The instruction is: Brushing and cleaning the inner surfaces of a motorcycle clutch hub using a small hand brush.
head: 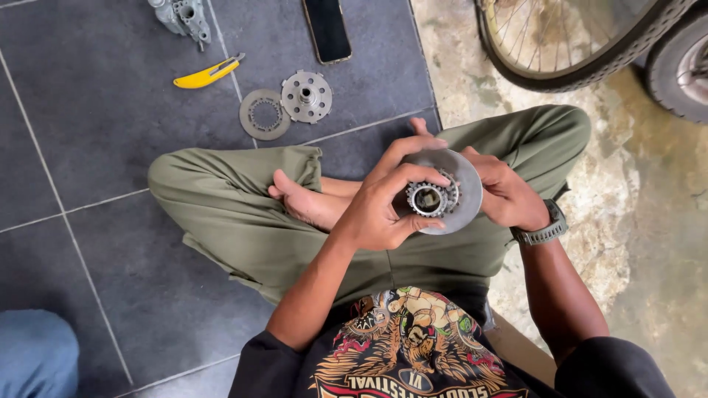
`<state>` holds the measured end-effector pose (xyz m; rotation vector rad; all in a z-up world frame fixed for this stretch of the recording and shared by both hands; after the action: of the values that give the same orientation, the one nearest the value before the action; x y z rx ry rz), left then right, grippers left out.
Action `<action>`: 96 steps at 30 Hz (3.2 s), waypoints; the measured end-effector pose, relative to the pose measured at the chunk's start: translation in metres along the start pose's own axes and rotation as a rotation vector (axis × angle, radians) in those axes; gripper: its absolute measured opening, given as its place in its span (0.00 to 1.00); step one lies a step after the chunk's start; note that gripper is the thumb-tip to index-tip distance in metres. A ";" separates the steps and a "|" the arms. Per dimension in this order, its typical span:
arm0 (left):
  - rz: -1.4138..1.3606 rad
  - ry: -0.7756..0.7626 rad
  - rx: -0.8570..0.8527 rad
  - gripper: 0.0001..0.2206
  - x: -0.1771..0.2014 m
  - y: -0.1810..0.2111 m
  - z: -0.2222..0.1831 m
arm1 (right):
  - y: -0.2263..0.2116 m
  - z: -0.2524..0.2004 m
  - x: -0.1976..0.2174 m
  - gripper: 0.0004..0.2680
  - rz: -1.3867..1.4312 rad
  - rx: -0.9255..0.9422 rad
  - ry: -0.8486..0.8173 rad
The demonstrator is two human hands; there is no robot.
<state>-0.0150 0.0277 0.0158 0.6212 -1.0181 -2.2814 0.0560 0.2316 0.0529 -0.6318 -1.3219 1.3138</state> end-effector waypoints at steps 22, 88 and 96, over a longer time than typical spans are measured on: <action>-0.019 0.186 -0.059 0.19 0.002 -0.007 -0.024 | 0.022 -0.017 -0.011 0.13 -0.046 -0.043 -0.002; 0.319 0.603 0.143 0.23 -0.040 0.012 -0.011 | 0.060 -0.067 -0.089 0.13 -0.252 -0.336 0.558; 0.347 0.609 0.169 0.24 -0.041 0.012 -0.010 | 0.066 -0.072 -0.090 0.13 -0.259 -0.340 0.559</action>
<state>0.0249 0.0426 0.0261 1.0377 -0.9229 -1.5672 0.1234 0.1885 -0.0530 -0.9457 -1.1140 0.6358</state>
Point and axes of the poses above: each hand's wrist, its own z-axis towards the middle knuckle, its own x-axis out of the back of the hand, y = z × x, the point moved 1 cm from there along z, towards the middle knuckle, and after that the axes turned 2 degrees about z, right-handed, at the moved point
